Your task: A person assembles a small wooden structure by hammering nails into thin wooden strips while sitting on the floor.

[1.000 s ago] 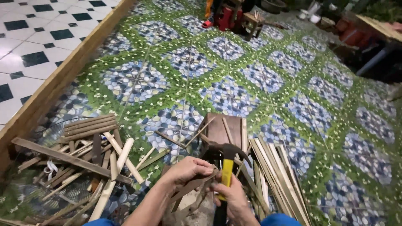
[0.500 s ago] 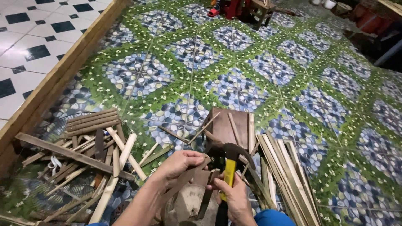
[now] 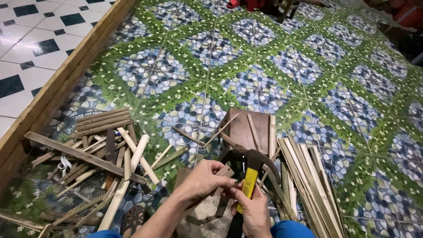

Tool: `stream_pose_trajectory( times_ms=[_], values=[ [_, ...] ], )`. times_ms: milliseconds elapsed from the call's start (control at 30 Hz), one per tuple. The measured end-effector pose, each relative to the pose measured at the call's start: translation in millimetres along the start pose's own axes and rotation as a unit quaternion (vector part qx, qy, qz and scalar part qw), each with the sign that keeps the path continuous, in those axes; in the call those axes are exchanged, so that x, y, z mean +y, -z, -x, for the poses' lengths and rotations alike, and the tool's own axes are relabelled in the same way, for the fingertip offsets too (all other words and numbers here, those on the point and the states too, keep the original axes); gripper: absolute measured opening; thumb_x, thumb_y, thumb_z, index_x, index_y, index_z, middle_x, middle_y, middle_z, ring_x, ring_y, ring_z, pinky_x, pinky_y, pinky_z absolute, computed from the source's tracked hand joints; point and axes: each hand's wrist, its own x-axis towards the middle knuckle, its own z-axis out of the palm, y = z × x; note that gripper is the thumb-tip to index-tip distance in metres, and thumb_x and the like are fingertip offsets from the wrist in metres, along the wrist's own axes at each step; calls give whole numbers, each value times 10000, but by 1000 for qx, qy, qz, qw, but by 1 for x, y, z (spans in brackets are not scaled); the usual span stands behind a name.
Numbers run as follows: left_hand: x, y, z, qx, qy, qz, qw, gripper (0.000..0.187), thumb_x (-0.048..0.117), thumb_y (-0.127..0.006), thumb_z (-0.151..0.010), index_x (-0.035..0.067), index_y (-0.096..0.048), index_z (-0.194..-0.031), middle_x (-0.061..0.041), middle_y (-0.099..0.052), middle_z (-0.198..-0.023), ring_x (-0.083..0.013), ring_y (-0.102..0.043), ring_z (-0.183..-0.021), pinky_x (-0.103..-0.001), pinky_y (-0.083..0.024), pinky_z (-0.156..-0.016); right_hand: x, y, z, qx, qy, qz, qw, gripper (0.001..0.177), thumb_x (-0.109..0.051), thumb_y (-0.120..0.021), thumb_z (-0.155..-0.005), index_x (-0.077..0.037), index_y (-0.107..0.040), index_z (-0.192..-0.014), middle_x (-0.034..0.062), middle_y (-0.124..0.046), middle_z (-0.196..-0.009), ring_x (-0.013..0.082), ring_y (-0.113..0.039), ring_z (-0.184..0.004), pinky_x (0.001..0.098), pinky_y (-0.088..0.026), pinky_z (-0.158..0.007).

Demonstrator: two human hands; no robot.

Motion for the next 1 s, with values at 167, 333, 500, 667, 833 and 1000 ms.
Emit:
stream_pose_trajectory(
  times_ms=[167,333,500,667,833,1000],
  values=[
    [-4,3,-8,-11,15,28,999,193,-45,-755,-742,-89,-719,-927,-162,-728,-727,-192,-679,-599,-257,-546,-574,5,-5,-2,5,6,-3,1000,192,127,-701,-888,87,-618,-1056,255,-725,-879,376,-771,-789,336,-431,-403],
    [-16,8,-18,12,-39,-41,998,208,-22,-751,-684,-7,-728,-890,-59,-673,-714,-128,-564,-597,-226,-441,-558,7,-12,-3,22,20,1,1000,203,105,-724,-875,98,-629,-1054,268,-730,-812,353,-748,-710,357,-445,-409],
    [-12,14,-13,14,-4,-45,999,219,-39,-770,-709,-22,-733,-924,-96,-713,-733,-149,-632,-600,-238,-501,-570,9,-16,-4,38,16,6,999,194,107,-741,-858,93,-649,-1028,245,-725,-849,309,-686,-682,357,-445,-416],
    [-11,14,-9,18,1,-64,998,290,-13,-796,-701,-35,-770,-989,-115,-772,-794,-159,-713,-664,-238,-574,-626,8,-15,-5,37,19,6,999,186,99,-750,-858,83,-653,-1015,218,-706,-844,298,-681,-684,352,-444,-419],
    [4,9,4,45,14,-52,998,221,-22,-759,-748,-16,-779,-968,-91,-756,-766,-132,-668,-629,-223,-511,-586,1,-20,-1,27,13,18,999,194,82,-745,-872,96,-621,-1021,290,-745,-804,352,-762,-717,339,-465,-406],
    [11,0,12,66,-18,-89,994,172,19,-742,-750,-8,-788,-914,-75,-765,-740,-124,-688,-616,-225,-546,-591,3,-19,-3,32,11,20,999,193,79,-751,-870,89,-637,-1026,281,-755,-794,338,-763,-721,340,-453,-419]
  ],
)
